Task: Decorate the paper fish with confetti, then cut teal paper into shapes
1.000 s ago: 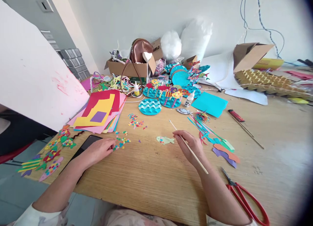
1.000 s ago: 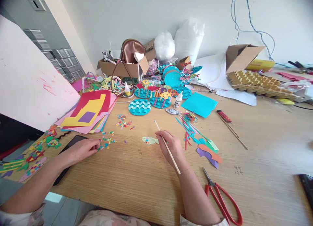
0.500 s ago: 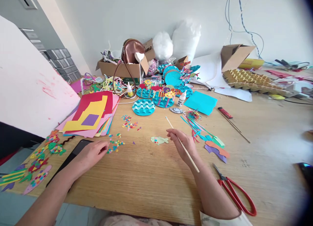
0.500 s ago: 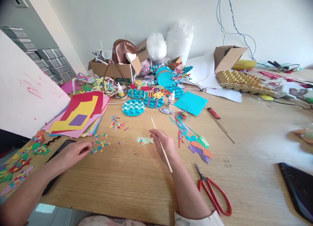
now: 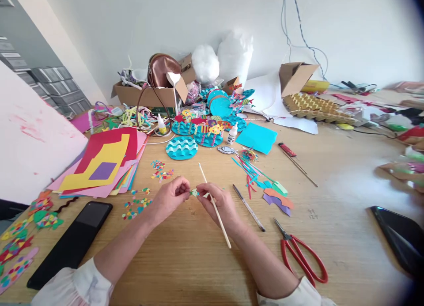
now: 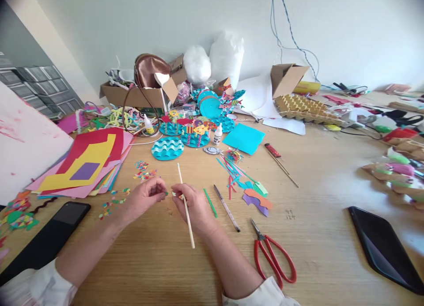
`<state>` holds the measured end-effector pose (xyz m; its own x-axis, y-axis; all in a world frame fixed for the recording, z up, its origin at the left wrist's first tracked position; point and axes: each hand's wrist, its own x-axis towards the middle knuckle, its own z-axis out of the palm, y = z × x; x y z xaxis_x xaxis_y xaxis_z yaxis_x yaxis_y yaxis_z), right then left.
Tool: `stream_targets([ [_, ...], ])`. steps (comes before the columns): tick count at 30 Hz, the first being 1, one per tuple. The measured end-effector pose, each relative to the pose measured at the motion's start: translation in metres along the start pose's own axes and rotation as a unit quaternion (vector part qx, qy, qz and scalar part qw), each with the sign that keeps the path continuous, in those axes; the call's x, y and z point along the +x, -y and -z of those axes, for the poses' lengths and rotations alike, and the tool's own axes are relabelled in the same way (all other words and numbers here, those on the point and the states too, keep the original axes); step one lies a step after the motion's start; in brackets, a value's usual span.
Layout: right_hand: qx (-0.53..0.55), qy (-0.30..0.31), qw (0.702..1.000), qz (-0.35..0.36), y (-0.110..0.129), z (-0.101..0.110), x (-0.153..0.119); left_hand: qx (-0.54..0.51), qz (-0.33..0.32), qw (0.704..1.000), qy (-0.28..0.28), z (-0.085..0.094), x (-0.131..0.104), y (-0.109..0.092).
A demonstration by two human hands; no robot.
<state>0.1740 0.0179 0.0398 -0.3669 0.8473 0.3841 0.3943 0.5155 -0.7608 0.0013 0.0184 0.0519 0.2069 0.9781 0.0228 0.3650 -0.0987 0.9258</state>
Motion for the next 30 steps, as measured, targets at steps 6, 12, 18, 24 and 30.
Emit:
stream_targets([
  [6,0.008,-0.004,1.0,-0.018,-0.004,0.0,0.001,-0.019,-0.009,1.0,0.02,-0.016,0.011,-0.003],
  [12,-0.03,-0.017,0.999,-0.04,-0.007,-0.001,0.003,-0.028,0.005,1.0,0.005,-0.023,0.013,-0.005],
  [18,-0.035,-0.015,0.998,-0.045,-0.007,-0.001,0.004,-0.051,0.01,0.999,-0.002,-0.027,0.013,0.0],
  [24,-0.041,-0.025,0.998,-0.038,-0.011,-0.002,0.003,-0.013,0.03,0.999,0.024,-0.024,0.012,0.002],
  [30,-0.056,-0.024,0.997,-0.041,-0.014,-0.003,0.003,0.026,0.016,0.999,0.011,-0.025,0.014,-0.002],
])
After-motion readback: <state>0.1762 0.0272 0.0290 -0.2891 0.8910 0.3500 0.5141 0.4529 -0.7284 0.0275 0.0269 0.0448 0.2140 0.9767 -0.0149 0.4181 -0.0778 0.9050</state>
